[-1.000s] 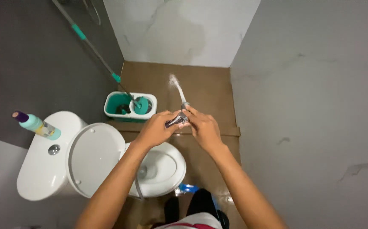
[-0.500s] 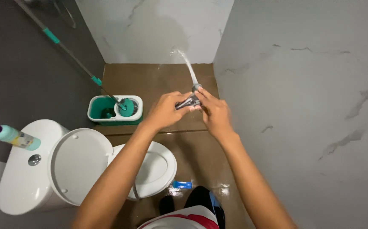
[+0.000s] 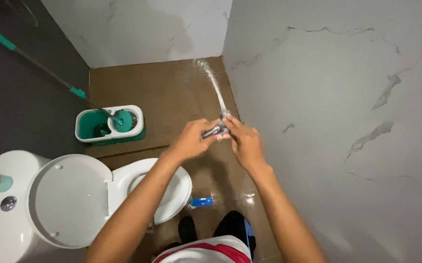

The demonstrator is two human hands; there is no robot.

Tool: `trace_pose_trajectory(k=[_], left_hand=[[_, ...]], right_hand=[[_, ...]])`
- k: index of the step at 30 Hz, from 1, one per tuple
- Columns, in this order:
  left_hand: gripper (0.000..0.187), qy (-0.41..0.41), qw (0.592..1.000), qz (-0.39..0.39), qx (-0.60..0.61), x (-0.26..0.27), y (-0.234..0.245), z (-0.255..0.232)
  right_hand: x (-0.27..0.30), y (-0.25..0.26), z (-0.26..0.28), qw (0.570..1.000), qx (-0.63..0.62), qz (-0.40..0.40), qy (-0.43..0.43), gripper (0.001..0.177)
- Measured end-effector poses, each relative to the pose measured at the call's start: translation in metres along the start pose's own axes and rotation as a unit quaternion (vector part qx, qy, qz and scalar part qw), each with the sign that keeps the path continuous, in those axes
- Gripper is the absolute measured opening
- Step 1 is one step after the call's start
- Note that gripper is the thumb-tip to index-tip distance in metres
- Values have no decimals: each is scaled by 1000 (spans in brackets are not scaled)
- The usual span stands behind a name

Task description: The recorder is holding a bidet sprayer and letting water run through it, possibly to clean or test it.

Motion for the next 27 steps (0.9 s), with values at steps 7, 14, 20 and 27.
trace_pose_trajectory(k=[7,14,20,27], left_hand=[[43,-4,998,-6,64,22,-21,8],[49,27,997,-38,54,36,-2,14],[56,50,993,-77,68,54,9,29],[60,133,988,-62,58,65,17,19]], right_hand=[[26,-21,-20,999,-31,23,0,53],[11,-26,9,997,-2,73,-21,48],[3,-39,26,993,-60,102,-13,47],[7,-61,19,991,-83,82,61,49]])
Point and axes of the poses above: each hand's wrist, its own x-axis away from the middle knuckle, its own y-axis out of the back of the hand, z = x × y, the point moved 5 cm from there along -x, towards the middle knuckle, and after that the axes turned 9 degrees about -y, right-handed, at the moved point
